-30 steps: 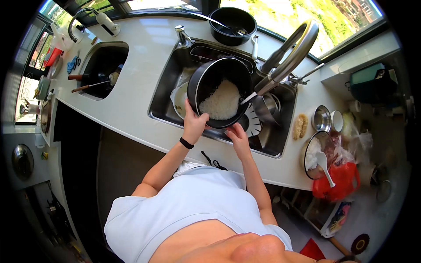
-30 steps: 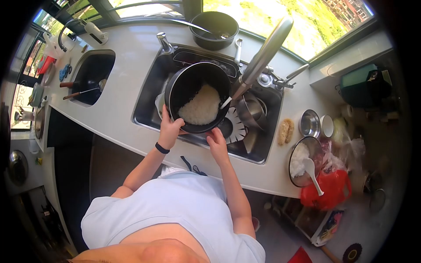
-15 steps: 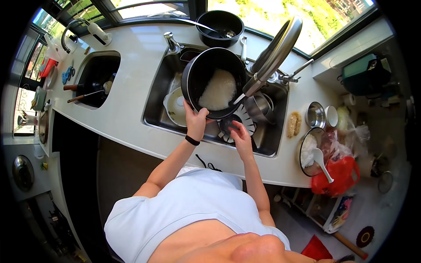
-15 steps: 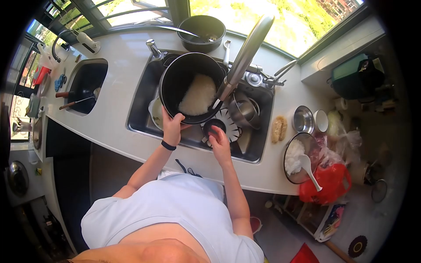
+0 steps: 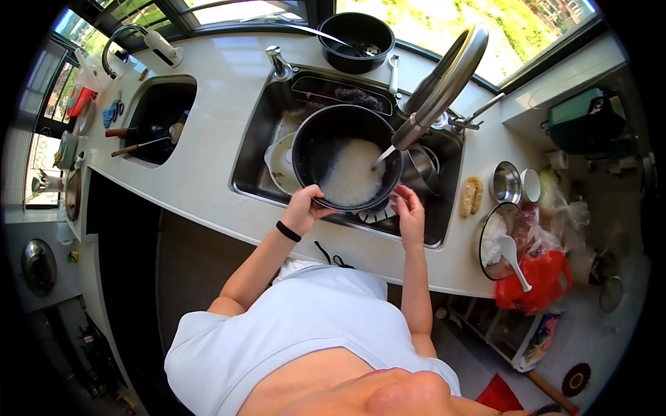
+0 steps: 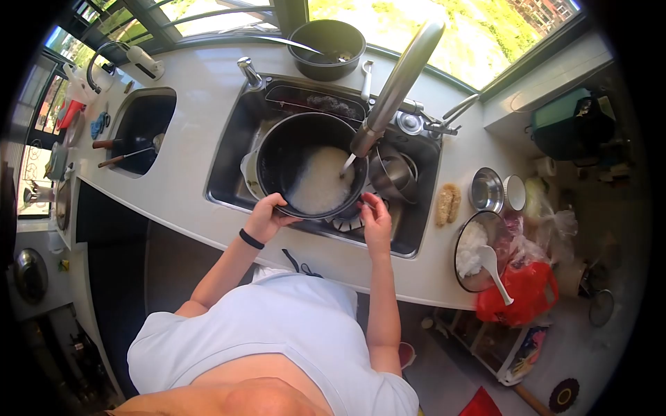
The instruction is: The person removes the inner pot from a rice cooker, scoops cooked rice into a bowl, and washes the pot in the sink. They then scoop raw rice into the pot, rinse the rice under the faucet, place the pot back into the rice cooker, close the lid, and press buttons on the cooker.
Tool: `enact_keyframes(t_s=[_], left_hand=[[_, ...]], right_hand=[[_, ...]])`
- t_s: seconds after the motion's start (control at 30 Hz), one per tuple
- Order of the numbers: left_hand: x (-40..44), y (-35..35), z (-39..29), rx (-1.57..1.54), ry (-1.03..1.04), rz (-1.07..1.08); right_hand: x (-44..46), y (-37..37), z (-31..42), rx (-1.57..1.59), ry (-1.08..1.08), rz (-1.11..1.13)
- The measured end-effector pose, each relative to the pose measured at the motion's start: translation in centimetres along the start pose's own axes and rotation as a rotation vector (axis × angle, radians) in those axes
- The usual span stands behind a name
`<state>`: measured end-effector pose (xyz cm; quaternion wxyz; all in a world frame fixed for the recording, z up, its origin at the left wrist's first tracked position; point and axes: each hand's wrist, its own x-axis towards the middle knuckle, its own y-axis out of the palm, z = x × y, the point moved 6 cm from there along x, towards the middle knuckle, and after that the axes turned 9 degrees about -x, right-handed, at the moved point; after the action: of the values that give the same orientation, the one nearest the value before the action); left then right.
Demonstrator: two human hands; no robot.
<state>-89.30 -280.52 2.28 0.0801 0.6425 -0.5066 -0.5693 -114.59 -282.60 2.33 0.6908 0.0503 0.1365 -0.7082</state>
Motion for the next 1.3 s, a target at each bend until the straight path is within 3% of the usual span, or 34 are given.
enact_keyframes(t_s=[0.37, 0.67, 0.77, 0.9, 1.03, 1.13, 1.23, 1.3], left_hand=[[-0.1, 2.2, 5.2, 0.055, -0.275, 0.08], [0.1, 3.2, 2.9, 0.045, -0.128, 0.092], [0.6, 3.7, 2.6, 0.1, -0.084, 0.127], [0.1, 4.8, 2.1, 0.168, -0.018, 0.099], [-0.3, 5.6, 1.9, 0.2, -0.032, 0.126], [0.4, 5.5, 2.5, 0.21, -0.098, 0.16], [0.9, 5.4, 3.3, 0.243, -0.138, 0.18], [0.9, 5.5, 3.4, 0.256, -0.152, 0.183]], right_hand=[[-0.6, -7.0, 1.8, -0.015, -0.065, -0.185], [-0.9, -9.2, 3.1, -0.194, -0.003, -0.24], [-0.1, -8.5, 6.5, -0.281, -0.25, -0.301], [1.5, -2.6, 13.9, -0.618, -0.556, -0.049], [7.5, 1.7, 10.2, -0.086, -0.018, 0.286], [10.6, 4.2, 7.7, -0.486, -0.162, 0.33], [10.5, 9.0, 6.9, -1.051, -0.719, 0.502], [8.2, 10.1, 5.2, -1.259, -0.547, 0.728]])
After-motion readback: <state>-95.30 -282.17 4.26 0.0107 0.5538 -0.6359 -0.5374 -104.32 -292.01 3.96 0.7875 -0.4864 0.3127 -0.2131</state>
